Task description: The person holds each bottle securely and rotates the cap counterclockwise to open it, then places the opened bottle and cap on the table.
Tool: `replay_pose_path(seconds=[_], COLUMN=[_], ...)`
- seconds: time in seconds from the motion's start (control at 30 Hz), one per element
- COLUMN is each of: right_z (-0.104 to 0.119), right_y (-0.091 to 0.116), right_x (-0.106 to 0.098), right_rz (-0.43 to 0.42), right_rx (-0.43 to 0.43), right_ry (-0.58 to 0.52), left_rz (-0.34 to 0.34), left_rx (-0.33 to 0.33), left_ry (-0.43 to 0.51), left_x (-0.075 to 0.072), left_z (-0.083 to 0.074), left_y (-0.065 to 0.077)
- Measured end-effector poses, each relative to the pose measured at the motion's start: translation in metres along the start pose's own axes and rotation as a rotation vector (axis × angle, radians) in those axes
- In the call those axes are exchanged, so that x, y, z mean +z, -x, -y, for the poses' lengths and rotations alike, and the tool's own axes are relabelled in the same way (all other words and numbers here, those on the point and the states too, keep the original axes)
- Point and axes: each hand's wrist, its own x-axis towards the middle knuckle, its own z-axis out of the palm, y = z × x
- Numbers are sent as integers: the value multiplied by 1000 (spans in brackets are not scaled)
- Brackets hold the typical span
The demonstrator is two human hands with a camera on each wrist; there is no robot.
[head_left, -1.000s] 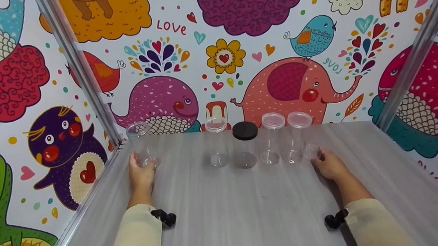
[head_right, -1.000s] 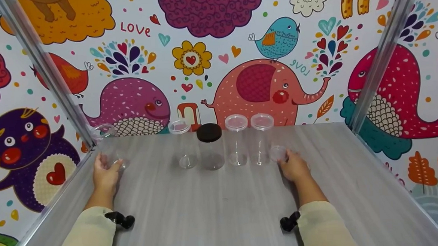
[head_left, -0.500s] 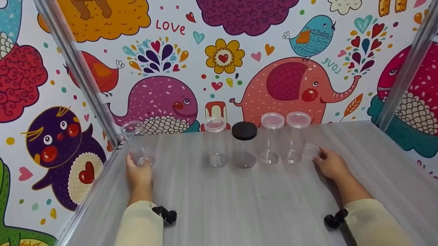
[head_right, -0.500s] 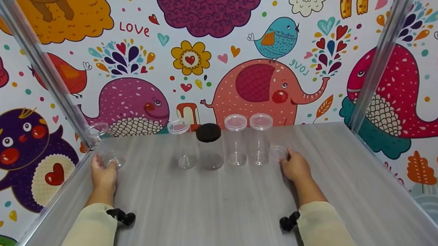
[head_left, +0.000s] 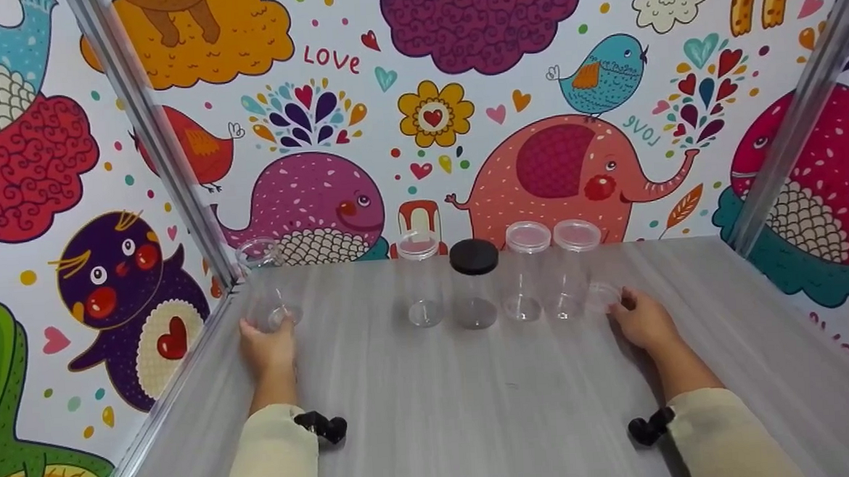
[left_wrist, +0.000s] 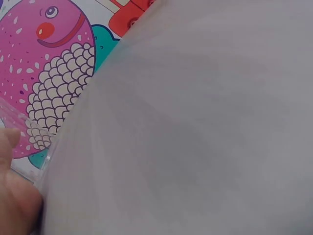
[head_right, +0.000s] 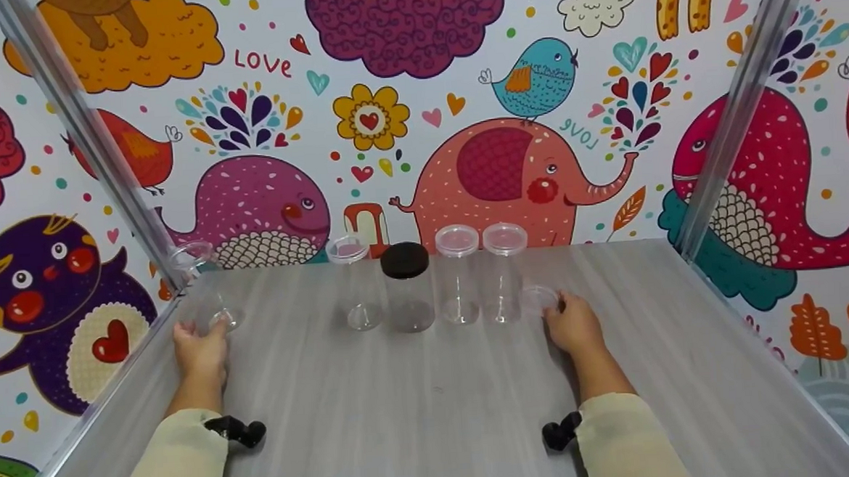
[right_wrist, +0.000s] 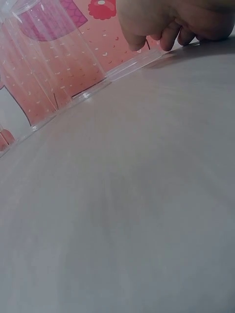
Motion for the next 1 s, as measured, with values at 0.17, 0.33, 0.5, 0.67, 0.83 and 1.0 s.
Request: replay_pose_path(seconds=[0.17, 0.33, 0.5, 0.67, 0.83, 1.0], right_z=[0, 0, 4, 10, 20, 35], right_y=[1, 3, 6, 11, 17, 24], right_x=[1, 0, -4, -8, -9, -13], right_rz=[-22, -15, -45, -96, -159, -184], right_rx=[-3, 3, 11, 5, 7, 1], right_ry=[-28, -56, -95, -216, -349, -406], left_rz=[-11, -5, 124, 293, 382, 491], left_rx=[35, 58, 62, 83, 110, 126], left_ry=[-13, -31, 40, 29, -12, -27], left_x=[-1, -1, 0, 6, 19, 37], left_z=[3, 6, 1, -5, -7, -8], left_y=[4, 13, 23, 31, 37, 45])
